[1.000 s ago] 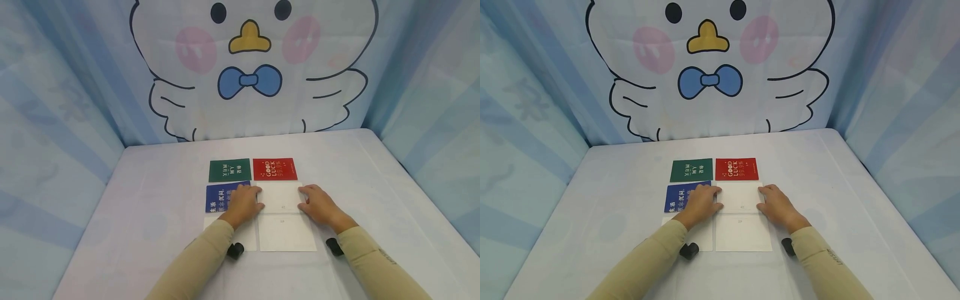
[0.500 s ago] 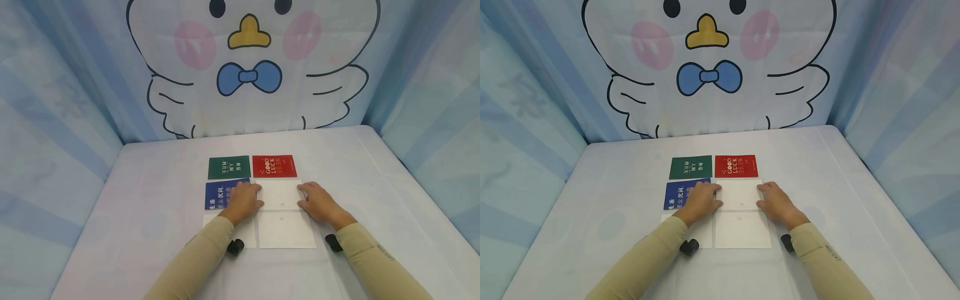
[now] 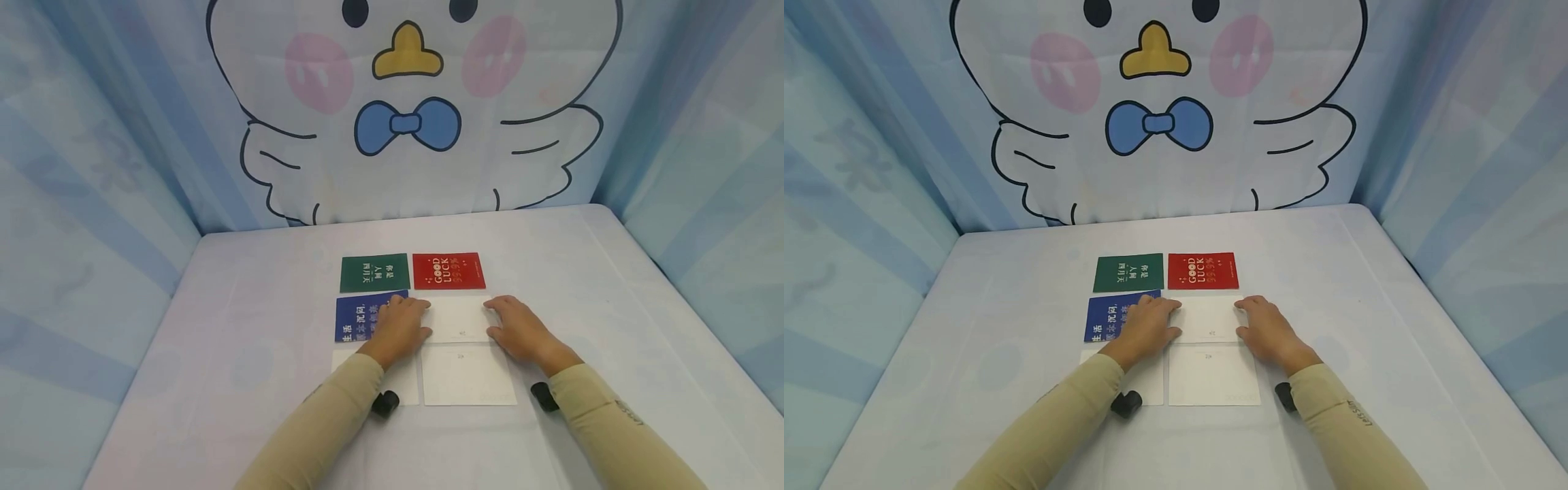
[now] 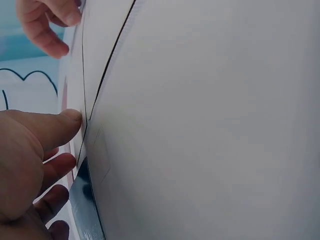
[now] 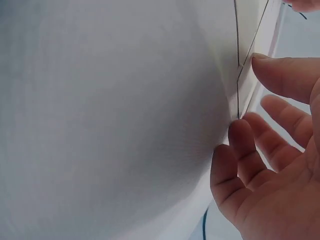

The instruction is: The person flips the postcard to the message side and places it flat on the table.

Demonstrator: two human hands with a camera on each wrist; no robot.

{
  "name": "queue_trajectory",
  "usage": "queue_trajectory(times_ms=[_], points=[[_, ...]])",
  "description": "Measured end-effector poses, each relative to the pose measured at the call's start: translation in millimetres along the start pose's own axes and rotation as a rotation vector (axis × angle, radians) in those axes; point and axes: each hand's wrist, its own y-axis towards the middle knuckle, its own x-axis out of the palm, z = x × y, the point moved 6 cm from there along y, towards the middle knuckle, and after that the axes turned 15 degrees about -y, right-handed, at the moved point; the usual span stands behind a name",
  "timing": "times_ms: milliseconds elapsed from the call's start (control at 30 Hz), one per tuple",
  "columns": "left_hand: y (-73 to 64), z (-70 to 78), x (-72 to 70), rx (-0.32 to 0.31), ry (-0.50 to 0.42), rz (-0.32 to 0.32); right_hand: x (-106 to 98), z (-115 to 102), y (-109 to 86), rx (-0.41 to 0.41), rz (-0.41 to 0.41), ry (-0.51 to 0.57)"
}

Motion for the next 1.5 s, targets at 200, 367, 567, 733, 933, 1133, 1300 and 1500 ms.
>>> queue_trajectory(times_ms=[200, 367, 567, 733, 933, 1133, 1300, 1500], points=[[-0.3, 1.8, 0.6, 0.01, 0.004, -0.013, -0.3, 0.1, -1.8, 0.006, -0.021, -0.003], [-0.4, 2.8, 1.1, 0.008, 0.006, -0.015, -1.1, 0.8, -2.5, 0.007, -0.019, -0.008], [-0.6, 3.4, 1.3, 0.0, 0.011, -0.013, -0.3, 2.2, -2.1, 0.007, -0.015, -0.007], [-1.2, 3.6, 1.6, -0.006, 0.002, -0.016, -0.2, 2.0, -3.0, 0.002, -0.008, -0.01], [-4.2, 5.1, 2.6, -0.009, -0.029, -0.015, -1.1, 0.5, -3.5, 0.007, 0.01, -0.021], [-12.0, 7.8, -5.6, 0.007, -0.098, 0.08, -6.3, 1.5, -4.7, 0.043, 0.05, 0.01], [-21.7, 6.7, -34.4, 0.04, -0.152, 0.151, -23.0, -8.2, -6.9, 0.043, 0.135, 0.032], [-36.1, -29.0, -60.8, -0.026, -0.148, 0.127, -37.2, -30.2, -3.8, -0.026, 0.223, 0.0]])
